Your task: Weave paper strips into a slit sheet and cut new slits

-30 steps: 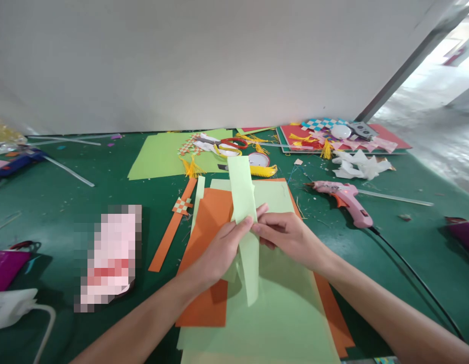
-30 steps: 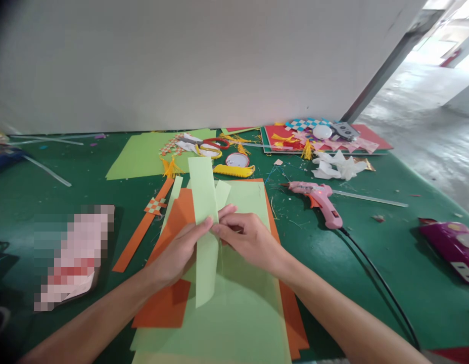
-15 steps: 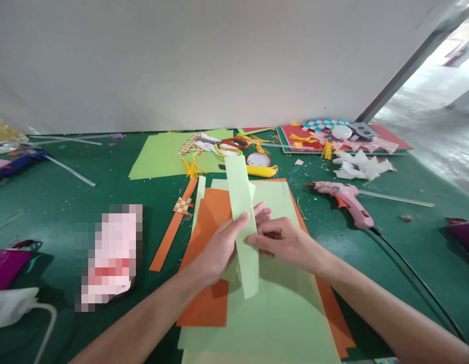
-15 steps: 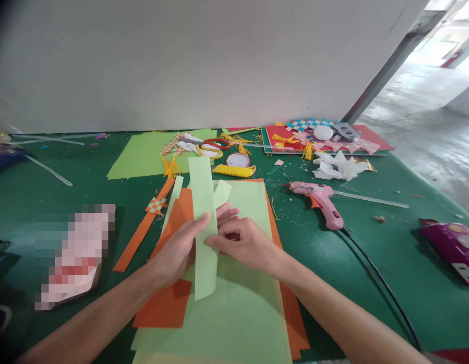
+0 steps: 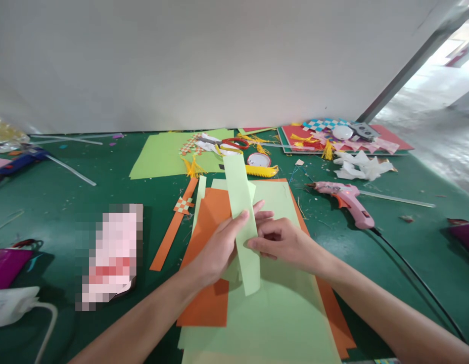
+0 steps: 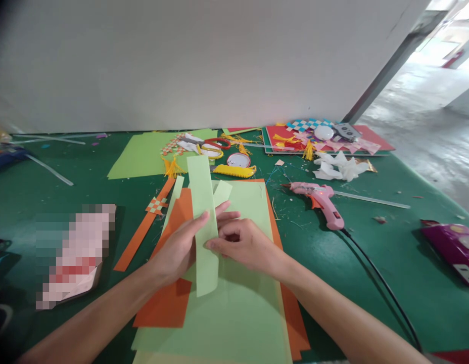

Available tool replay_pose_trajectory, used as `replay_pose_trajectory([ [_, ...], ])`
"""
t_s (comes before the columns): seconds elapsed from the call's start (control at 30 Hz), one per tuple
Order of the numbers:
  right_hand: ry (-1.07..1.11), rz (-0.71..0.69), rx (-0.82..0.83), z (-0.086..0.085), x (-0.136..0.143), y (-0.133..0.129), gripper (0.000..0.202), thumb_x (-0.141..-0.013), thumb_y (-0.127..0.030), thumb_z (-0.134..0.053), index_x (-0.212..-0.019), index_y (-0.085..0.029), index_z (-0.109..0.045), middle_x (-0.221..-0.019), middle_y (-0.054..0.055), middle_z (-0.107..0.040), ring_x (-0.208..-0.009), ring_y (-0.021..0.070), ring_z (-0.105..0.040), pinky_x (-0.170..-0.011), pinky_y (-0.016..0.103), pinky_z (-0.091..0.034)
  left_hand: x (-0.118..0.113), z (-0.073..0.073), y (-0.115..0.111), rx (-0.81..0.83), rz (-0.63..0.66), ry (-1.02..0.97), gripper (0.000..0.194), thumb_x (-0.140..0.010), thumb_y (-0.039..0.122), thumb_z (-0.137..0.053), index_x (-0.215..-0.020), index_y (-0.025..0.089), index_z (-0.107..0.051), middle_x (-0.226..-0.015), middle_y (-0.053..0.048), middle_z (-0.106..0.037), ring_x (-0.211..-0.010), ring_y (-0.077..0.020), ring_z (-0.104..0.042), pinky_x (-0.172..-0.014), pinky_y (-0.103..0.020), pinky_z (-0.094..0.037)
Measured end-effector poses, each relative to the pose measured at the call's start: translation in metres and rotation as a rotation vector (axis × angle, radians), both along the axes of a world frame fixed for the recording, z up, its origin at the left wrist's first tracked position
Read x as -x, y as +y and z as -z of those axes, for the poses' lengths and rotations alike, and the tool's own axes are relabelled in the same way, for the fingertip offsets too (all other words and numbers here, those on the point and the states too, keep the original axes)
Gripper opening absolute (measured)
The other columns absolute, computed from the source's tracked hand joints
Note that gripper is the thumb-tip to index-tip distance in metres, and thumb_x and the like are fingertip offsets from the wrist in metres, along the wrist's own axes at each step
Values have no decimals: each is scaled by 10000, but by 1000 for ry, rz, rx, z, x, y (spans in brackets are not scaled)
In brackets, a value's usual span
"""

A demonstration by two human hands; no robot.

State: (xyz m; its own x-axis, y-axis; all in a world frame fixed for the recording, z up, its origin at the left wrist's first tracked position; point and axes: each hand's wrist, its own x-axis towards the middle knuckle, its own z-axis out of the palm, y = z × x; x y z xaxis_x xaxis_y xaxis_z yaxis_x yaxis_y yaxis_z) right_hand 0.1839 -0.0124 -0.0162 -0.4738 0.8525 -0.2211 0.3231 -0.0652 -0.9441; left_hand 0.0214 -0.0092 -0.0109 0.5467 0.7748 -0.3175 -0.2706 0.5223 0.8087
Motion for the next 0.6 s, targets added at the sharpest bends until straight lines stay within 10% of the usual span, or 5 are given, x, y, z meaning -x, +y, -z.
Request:
replay_pose_trajectory([
  [0.6,-16,37,-2,-2,0,2,390,-843,-381,-563,-531,-167,-470,-521,-32,-452,-487,76,-379,-460,247,-274,-1,0,-1,-61,35,69,406,-931,448,-457,-1286,278,-558,-1390,-11,-500,-1329,-262,-374,-1073,-356,-340],
])
